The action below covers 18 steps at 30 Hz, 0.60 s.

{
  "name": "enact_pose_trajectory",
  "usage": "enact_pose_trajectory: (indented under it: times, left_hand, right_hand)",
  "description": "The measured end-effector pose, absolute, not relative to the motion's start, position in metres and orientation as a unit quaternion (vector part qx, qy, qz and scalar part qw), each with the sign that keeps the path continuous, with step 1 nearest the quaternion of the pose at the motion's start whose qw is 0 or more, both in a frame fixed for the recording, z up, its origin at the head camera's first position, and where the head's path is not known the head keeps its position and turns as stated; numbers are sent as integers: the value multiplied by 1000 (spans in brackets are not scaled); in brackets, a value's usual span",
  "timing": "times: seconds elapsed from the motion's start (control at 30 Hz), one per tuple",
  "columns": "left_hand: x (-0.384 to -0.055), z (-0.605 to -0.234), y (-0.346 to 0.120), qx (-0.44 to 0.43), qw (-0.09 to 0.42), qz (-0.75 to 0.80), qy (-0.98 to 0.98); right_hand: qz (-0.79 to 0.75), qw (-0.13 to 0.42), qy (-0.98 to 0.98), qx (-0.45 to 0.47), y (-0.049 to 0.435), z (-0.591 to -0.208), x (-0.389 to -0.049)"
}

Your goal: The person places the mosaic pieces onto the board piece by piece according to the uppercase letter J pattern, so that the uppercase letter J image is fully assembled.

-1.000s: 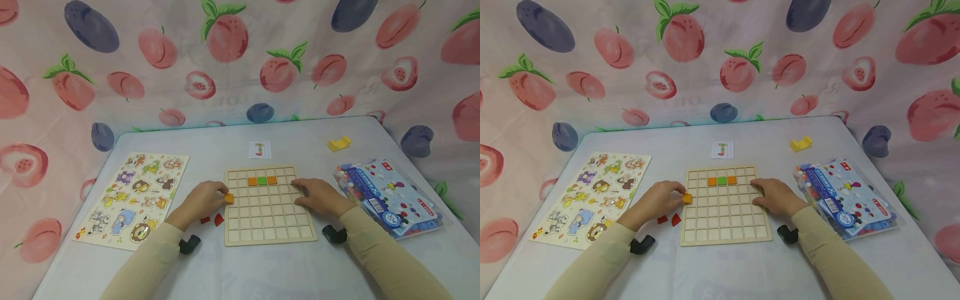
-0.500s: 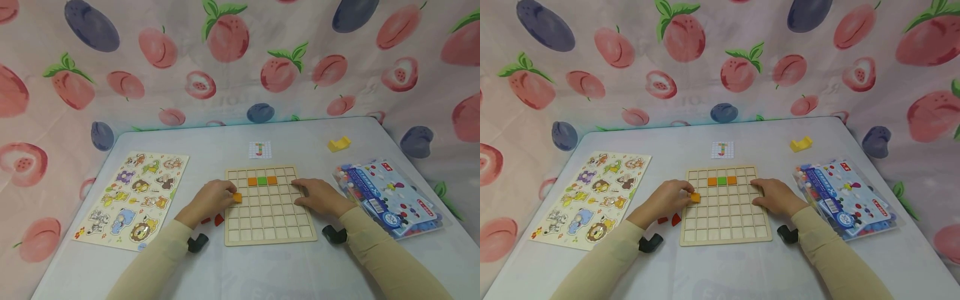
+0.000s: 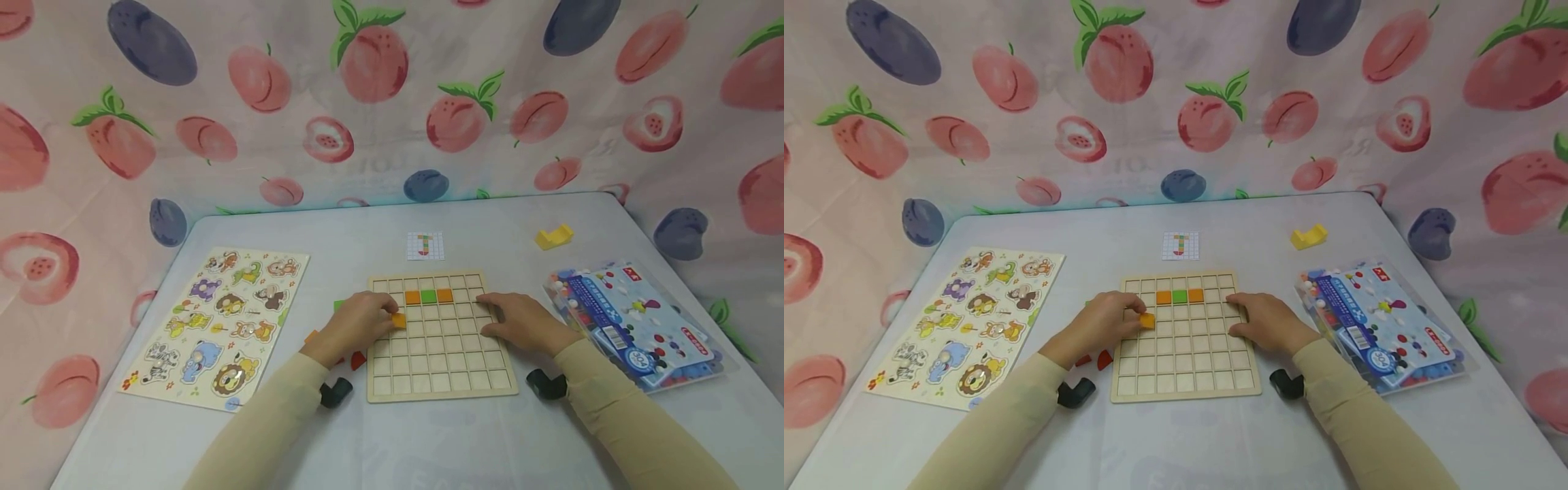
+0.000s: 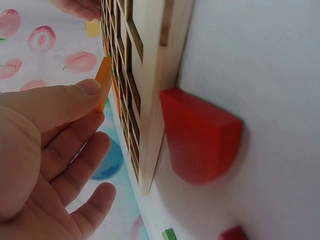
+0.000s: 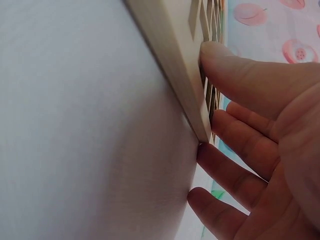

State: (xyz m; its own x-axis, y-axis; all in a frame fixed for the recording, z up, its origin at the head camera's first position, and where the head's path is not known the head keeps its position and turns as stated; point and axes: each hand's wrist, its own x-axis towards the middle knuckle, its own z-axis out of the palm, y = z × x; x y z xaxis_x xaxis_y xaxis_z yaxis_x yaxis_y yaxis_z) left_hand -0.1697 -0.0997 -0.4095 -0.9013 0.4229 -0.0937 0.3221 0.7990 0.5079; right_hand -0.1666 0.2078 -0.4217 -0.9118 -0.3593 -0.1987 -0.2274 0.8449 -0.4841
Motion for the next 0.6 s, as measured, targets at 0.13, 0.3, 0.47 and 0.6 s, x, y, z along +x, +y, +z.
enact_pose_trajectory:
  times: [0.13,0.3,0.47,0.6]
  left_hand:
    - [-171,-409,-96,199,105,245,943]
    - [-173,-408,-93,201,106,248,942]
    - [-174,-409,-89,202,109,249,941]
    - [-177,-411,-85,210,102,250,940]
  right_hand:
    - [-232,145,950,-151,208,-422,-167]
    - [-230,145,950,-152,208,-422,-167]
    - [-232,145,950,-152,208,-423,-167]
    - [-230,146,950,-152,208,-423,-167]
